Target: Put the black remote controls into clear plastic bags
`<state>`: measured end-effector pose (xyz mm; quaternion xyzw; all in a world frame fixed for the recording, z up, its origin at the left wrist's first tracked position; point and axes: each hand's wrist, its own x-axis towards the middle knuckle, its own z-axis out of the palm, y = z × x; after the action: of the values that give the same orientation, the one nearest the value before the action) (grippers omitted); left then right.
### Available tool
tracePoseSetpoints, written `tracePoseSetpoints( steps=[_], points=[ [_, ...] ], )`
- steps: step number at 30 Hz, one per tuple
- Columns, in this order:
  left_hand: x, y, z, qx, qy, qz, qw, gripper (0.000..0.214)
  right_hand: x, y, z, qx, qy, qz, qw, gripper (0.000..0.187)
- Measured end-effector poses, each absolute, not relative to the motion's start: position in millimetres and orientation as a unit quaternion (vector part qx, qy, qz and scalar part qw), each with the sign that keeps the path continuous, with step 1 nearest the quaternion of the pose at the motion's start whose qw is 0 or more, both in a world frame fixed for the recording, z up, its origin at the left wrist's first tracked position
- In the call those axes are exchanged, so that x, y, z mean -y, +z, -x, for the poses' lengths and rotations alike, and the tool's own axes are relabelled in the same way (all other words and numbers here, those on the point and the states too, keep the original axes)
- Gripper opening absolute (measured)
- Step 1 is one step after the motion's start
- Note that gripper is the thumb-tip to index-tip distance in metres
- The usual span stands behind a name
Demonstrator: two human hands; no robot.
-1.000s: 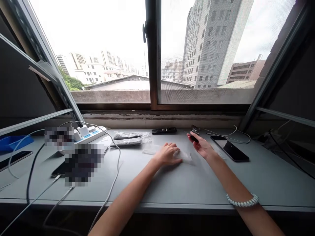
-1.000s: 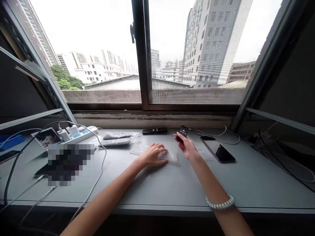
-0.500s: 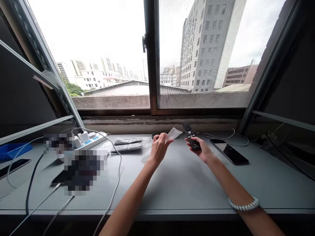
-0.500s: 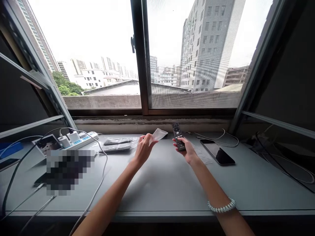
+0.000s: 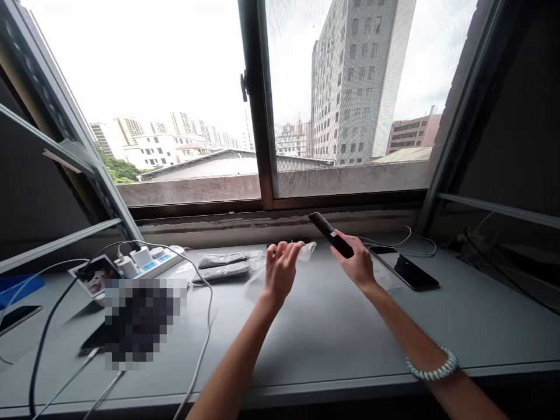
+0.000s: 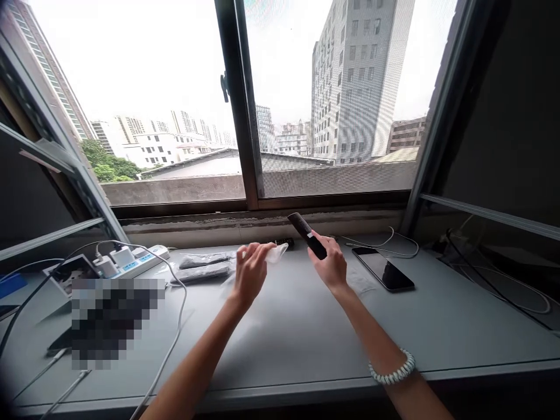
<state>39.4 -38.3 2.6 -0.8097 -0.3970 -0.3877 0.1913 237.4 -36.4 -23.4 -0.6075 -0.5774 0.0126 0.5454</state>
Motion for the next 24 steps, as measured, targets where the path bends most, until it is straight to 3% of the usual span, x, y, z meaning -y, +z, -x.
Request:
tracePoseSetpoints(
  steps=[7, 12, 15, 20, 24],
  points=[
    [33.9, -2.5, -19.6, 0.412, -0.525, 0.690, 0.281, 0.021, 31.9, -26.1, -241.1, 0.579, -0.037, 0.582, 0.570, 0.040],
    [33.9, -4.0, -12.9, 0.441, -0.526, 0.692, 0.225, 0.023, 33.5, -25.7, -237.8, 0.594, -0.063, 0.565, 0.569, 0.036],
    [37.1, -6.2, -26.9, 0.429, -0.462, 0.754, 0.184, 0.028, 33.8, -25.8, -237.5, 0.603, -0.066, 0.571, 0.553, 0.035],
    [36.4, -32.3, -64.6, 0.385, -0.251, 0.879, 0.131, 0.020, 32.2, -29.0, -239.8, 0.620, -0.045, 0.579, 0.528, 0.038],
    [28.1, -52.0, -68.4, 0.390, -0.178, 0.899, 0.086, 0.025, 29.1, -33.7, -242.8, 0.626, -0.036, 0.577, 0.524, 0.039]
  ],
)
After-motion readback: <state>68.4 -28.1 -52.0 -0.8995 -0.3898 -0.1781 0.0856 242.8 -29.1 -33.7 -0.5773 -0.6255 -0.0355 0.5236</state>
